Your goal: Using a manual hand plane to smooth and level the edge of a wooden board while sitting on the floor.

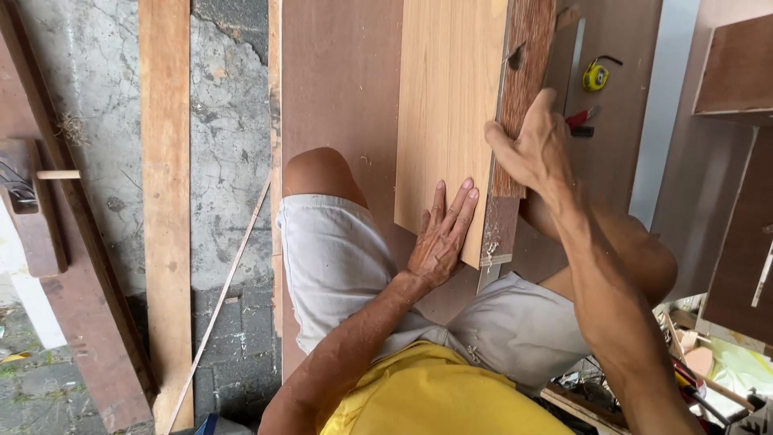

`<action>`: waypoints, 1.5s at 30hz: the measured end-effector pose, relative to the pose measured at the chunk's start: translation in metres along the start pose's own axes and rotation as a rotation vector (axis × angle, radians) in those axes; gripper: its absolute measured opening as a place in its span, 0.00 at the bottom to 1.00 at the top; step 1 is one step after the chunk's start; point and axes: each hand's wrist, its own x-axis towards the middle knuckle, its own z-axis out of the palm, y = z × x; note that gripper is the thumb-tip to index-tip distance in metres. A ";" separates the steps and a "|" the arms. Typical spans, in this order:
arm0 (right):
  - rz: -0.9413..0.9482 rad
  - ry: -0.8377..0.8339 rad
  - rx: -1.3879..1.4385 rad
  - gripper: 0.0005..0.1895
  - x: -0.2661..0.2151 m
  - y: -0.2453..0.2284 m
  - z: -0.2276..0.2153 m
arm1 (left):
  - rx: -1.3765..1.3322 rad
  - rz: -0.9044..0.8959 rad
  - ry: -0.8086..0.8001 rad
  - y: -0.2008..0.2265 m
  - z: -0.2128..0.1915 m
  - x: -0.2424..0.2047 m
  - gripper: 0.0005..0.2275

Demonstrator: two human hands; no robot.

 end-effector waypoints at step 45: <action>0.233 -0.153 -0.014 0.29 -0.119 -0.043 -0.001 | 0.000 -0.013 -0.020 0.013 -0.022 0.006 0.36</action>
